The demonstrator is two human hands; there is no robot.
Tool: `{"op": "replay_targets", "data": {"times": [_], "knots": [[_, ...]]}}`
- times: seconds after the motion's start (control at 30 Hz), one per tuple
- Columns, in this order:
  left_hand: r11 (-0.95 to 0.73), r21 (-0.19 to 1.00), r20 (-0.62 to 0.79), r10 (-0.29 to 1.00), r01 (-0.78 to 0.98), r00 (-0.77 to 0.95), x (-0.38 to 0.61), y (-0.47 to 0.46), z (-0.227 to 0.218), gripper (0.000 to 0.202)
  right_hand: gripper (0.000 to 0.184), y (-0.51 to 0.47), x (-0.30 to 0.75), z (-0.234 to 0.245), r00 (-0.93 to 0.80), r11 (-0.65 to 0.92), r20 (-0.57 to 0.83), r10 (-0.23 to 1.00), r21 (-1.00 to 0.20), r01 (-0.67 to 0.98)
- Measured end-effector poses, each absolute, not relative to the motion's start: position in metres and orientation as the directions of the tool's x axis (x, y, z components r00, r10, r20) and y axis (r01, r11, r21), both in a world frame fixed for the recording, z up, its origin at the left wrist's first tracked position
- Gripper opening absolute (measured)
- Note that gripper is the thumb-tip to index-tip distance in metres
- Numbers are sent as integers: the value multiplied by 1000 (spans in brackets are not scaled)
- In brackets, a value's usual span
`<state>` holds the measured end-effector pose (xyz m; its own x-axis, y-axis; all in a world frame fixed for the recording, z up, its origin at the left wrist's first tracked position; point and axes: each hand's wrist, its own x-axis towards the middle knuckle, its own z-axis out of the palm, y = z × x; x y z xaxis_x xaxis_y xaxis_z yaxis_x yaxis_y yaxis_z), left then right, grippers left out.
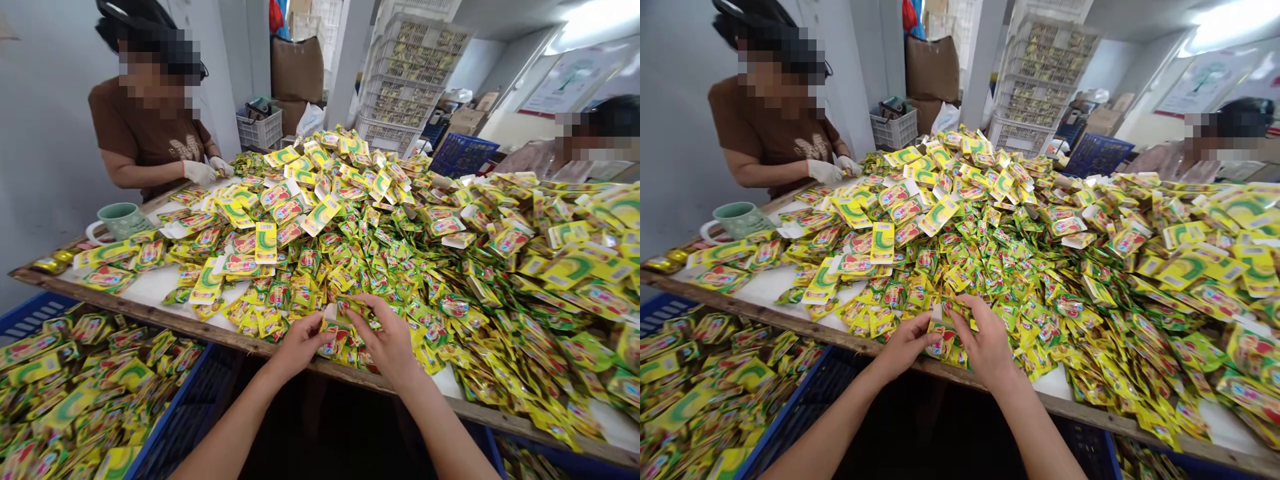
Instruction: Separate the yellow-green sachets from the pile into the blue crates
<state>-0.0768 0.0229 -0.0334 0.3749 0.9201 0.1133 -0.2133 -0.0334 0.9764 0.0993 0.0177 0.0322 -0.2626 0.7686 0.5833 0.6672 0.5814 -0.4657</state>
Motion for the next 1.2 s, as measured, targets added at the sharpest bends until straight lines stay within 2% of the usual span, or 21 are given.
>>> {"op": "replay_targets", "data": {"times": [0.1,0.2,0.33,0.47,0.57,0.67,0.73,0.83,0.93,1.0,1.07,1.13,1.2], "knots": [[-16,966,120,910,-257,397,-77,23,-34,36,21,14,98,25,-291,632,626,723,-431,644],[-39,971,129,914,-234,383,-77,23,-36,35,27,12,99,21,-423,663,536,731,-413,624],[-86,992,113,926,-89,360,-78,22,-39,29,19,13,100,30,-357,524,395,846,-499,690],[-112,992,124,927,-54,355,-78,21,-37,27,16,14,94,43,-321,433,297,899,-501,749],[-150,988,149,915,-27,374,-77,20,-34,26,23,12,88,51,-335,379,175,926,-440,814],[-173,985,156,909,10,387,-77,18,-33,28,21,11,87,59,-434,430,67,898,-330,840],[-146,989,142,914,-17,379,-77,19,-34,32,25,13,91,63,-493,490,87,865,-351,798],[-80,994,104,918,-77,382,-79,20,-38,35,28,18,97,64,-481,507,184,857,-458,730],[-55,995,86,914,-89,396,-81,20,-41,36,14,23,95,59,-491,566,283,824,-375,734],[-60,995,88,918,-83,386,-81,20,-41,36,12,22,91,53,-547,604,258,797,-293,742],[-64,996,86,924,-69,373,-81,20,-40,36,16,20,88,47,-571,600,186,800,-289,746],[-61,996,79,930,-60,359,-81,20,-39,35,18,15,88,40,-558,586,187,808,-355,729],[-45,996,68,934,-73,350,-81,19,-36,34,19,10,93,30,-444,527,285,850,-511,679]]}}
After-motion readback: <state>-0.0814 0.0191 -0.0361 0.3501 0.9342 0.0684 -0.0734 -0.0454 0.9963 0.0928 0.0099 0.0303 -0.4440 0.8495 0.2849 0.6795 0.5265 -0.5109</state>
